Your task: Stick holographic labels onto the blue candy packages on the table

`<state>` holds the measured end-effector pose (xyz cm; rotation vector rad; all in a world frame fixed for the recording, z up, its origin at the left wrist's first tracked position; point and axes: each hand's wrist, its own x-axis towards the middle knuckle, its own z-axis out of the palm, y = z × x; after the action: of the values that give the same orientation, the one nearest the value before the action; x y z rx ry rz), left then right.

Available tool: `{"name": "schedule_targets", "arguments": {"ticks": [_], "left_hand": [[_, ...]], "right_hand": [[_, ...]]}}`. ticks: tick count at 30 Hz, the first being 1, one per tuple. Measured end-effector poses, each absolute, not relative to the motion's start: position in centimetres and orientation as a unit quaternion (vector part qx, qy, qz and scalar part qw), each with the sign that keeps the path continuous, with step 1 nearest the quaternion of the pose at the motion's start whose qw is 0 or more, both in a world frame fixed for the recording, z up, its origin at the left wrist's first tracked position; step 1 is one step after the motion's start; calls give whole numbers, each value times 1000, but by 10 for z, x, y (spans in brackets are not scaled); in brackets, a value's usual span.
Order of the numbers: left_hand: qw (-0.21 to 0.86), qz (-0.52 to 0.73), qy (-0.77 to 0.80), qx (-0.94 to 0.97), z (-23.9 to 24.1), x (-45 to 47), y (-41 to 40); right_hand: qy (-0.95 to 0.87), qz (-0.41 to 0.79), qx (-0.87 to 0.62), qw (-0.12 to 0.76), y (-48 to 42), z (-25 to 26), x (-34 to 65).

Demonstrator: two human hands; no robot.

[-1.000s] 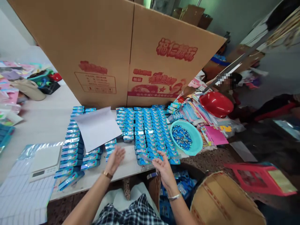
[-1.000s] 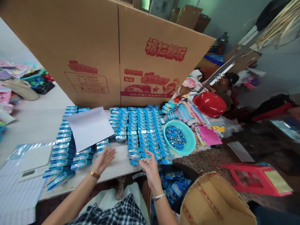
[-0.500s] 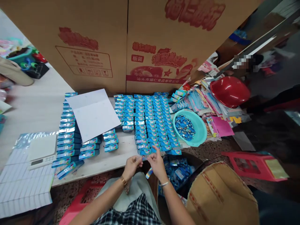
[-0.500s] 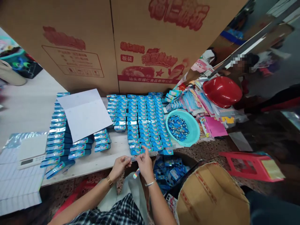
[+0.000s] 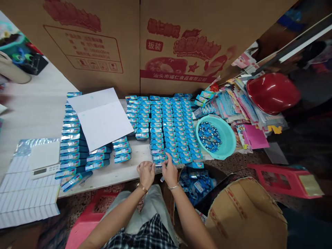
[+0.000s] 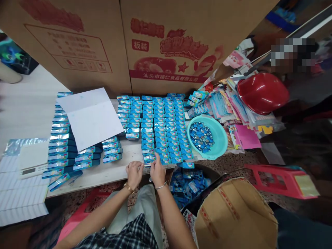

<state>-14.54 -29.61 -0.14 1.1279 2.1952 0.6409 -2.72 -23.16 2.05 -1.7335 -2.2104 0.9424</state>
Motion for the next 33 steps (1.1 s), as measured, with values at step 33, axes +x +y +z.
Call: {"name": "schedule_targets", "arguments": {"ticks": [33], "left_hand": [[357, 427, 796, 238, -80, -140, -295]], "right_hand": [[-683, 330, -622, 193, -230, -3, -15]]}}
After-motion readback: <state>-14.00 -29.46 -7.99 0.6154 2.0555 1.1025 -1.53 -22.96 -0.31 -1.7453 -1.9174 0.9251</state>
